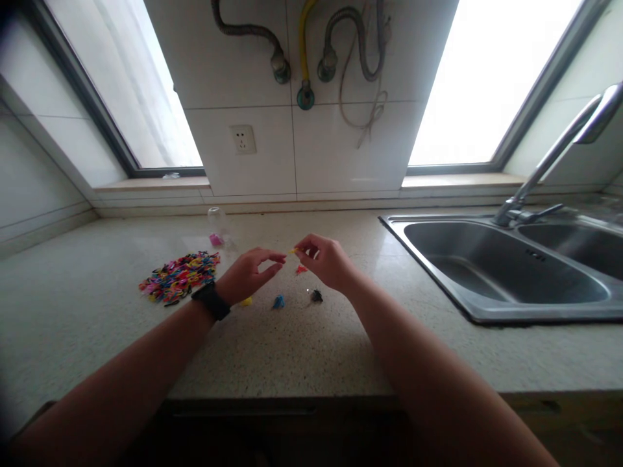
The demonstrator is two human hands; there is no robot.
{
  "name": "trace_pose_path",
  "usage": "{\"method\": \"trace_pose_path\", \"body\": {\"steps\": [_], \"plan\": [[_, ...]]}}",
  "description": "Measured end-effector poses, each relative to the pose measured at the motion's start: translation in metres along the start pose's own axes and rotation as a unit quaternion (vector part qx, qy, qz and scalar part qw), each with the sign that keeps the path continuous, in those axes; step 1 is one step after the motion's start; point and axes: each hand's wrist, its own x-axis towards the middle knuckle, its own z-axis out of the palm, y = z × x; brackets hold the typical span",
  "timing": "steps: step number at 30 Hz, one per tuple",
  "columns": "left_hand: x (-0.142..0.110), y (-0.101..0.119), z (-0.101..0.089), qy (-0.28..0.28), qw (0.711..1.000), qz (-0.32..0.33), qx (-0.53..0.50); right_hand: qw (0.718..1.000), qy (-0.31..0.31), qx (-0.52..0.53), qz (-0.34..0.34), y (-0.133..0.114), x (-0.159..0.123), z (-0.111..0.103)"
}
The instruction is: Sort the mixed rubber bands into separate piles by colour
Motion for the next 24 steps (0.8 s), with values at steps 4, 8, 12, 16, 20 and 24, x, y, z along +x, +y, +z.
{"method": "trace_pose_path", "body": {"steps": [4, 8, 12, 16, 20, 24], "plan": [[0.0, 0.003, -0.003, 0.035, 0.998, -0.028, -0.035, 0.999, -0.035, 0.02, 0.008, -0.003, -0.002, 0.003], [-0.001, 0.005, -0.005, 0.043, 0.997, -0.034, -0.052, 0.998, -0.057, 0.029, 0.013, -0.003, -0.003, 0.005], [-0.001, 0.006, -0.004, 0.041, 0.997, -0.024, -0.057, 0.996, -0.065, 0.058, 0.021, -0.003, -0.003, 0.007], [-0.001, 0.005, -0.003, 0.044, 0.997, -0.024, -0.059, 0.992, -0.071, 0.092, 0.043, -0.006, -0.001, 0.009], [-0.001, 0.006, -0.004, 0.049, 0.996, -0.036, -0.061, 0.989, -0.072, 0.111, 0.065, -0.011, 0.0, 0.011], [-0.001, 0.007, -0.005, 0.053, 0.996, -0.043, -0.063, 0.987, -0.07, 0.124, 0.078, -0.014, 0.0, 0.011]]}}
